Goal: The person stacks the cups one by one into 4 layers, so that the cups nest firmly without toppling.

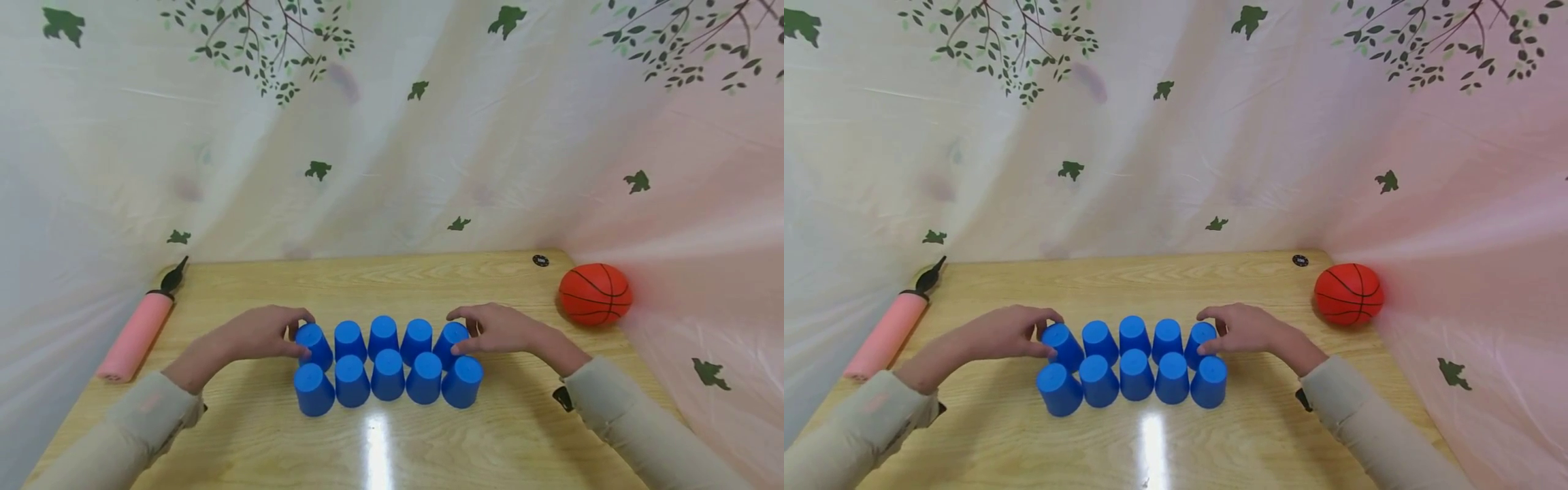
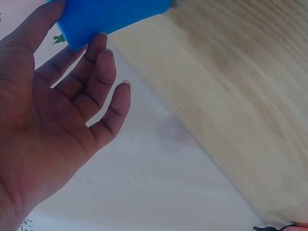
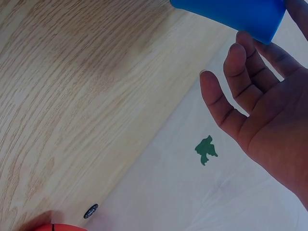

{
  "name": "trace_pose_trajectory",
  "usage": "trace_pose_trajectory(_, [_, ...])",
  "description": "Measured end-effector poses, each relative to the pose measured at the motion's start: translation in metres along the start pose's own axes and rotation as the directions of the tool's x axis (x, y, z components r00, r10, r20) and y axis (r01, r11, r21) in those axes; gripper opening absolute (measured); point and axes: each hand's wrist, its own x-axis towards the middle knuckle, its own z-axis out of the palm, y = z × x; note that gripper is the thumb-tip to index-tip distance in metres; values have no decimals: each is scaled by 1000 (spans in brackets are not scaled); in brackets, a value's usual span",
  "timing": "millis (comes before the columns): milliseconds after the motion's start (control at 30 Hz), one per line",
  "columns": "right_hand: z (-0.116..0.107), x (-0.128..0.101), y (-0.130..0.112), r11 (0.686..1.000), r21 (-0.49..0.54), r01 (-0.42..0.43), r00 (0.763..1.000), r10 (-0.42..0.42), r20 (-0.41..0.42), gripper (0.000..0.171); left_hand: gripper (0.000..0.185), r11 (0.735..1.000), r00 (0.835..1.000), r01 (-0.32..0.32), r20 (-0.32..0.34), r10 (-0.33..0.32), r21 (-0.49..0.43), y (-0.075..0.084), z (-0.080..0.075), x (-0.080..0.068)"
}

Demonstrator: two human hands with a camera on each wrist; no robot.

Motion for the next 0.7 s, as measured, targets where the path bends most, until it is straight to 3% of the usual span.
trace_pose_trajectory(300, [1,1,0,1000,1,5,1000,-5,-3,63,57,999,1000,-14,-15,14,35,-1,-27,7])
trace_pose_trajectory(467, [1,1,0,1000,8,20,1000,-20,2,54,58,999,1000,-1,-16,2,44,0,-41,21])
trace_pose_trajectory(700, [2,2,1,1000,8,9,1000,-9,2,55,58,998,998,-15,-54,18,55,8,-53,47])
